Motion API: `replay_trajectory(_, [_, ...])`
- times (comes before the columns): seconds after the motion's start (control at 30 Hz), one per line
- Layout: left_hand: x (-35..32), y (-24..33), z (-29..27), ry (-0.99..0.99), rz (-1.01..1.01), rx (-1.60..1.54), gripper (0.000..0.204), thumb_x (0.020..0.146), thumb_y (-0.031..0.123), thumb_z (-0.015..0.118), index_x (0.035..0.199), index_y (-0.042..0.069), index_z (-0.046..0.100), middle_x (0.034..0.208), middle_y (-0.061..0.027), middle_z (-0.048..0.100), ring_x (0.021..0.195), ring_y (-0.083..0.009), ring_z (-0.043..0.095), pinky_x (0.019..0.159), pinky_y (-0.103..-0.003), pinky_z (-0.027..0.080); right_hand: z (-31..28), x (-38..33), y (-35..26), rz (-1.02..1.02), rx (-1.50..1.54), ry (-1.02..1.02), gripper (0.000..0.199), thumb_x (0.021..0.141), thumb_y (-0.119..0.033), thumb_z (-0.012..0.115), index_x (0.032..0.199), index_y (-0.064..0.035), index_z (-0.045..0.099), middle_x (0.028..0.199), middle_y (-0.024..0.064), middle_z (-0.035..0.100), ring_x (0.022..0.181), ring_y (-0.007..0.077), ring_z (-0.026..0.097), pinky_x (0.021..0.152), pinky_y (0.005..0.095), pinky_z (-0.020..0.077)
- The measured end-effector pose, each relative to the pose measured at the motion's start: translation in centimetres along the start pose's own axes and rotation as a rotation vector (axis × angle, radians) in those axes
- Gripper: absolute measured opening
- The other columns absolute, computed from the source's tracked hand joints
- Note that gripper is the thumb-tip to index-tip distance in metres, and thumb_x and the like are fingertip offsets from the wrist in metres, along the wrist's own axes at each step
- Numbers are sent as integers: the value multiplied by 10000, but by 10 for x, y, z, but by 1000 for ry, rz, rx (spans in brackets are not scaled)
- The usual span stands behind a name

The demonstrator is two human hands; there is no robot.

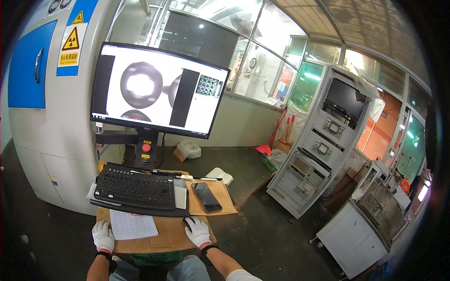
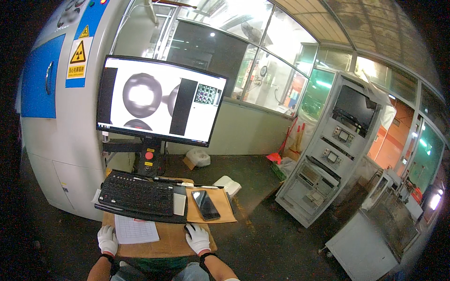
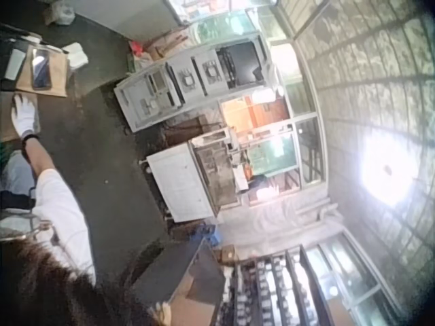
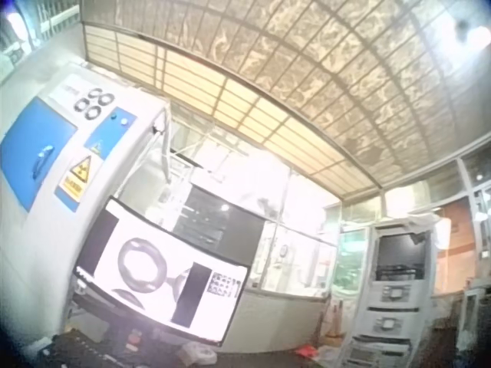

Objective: Inspecting industrial parts on a computer monitor and handling a green PCB.

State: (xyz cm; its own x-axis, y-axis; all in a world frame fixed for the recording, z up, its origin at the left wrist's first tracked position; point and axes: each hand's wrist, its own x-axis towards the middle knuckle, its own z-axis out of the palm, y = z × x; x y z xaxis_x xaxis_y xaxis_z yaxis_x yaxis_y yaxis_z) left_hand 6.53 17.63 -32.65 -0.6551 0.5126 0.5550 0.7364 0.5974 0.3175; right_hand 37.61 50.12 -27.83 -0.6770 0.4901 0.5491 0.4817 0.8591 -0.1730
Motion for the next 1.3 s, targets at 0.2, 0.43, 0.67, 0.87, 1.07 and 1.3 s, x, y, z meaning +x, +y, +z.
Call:
replay_trajectory(0.2, [5,10,-7,-9,6,18,330,787,138,691,1109,72,679,1241,-131,657,1245,-370,563,1088,-506,418,-3,-1,1,-8,27,5,423,880,-289,701,1284,-170,653,1252,145,660,999,391,651,876,512,540])
replay_trajectory(0.43, [5,14,-11,21,-8,28,300,813,166,685,1104,90,691,1219,-126,667,1242,-362,572,1085,-503,425,-7,2,-1,-12,49,37,401,866,-268,704,1249,-153,685,1216,138,678,992,384,664,875,502,549])
replay_trajectory(0.67, [4,12,-12,33,-7,32,306,816,163,680,1112,87,696,1229,-128,669,1238,-359,578,1087,-504,425,-7,3,-4,0,15,14,409,859,-279,712,1250,-162,687,1214,135,681,991,382,664,866,507,552])
replay_trajectory(0.87, [5,15,-15,26,-10,19,301,813,163,683,1104,86,699,1228,-132,670,1235,-356,580,1086,-501,426,-4,2,1,-34,16,41,414,858,-286,716,1252,-161,687,1205,137,676,980,381,665,850,505,554])
replay_trajectory(1.07, [5,17,-17,7,-32,13,295,820,175,679,1102,92,703,1235,-121,670,1239,-346,577,1089,-493,425,-3,2,1,-29,8,27,399,863,-289,715,1242,-165,695,1137,144,690,957,384,667,832,504,556])
replay_trajectory(1.3, [7,18,-19,22,-21,7,296,814,171,677,1098,94,707,1222,-110,669,1218,-340,581,1085,-491,426,-3,3,1,-31,12,26,410,867,-292,711,1256,-165,691,1123,152,693,960,387,671,830,509,557])
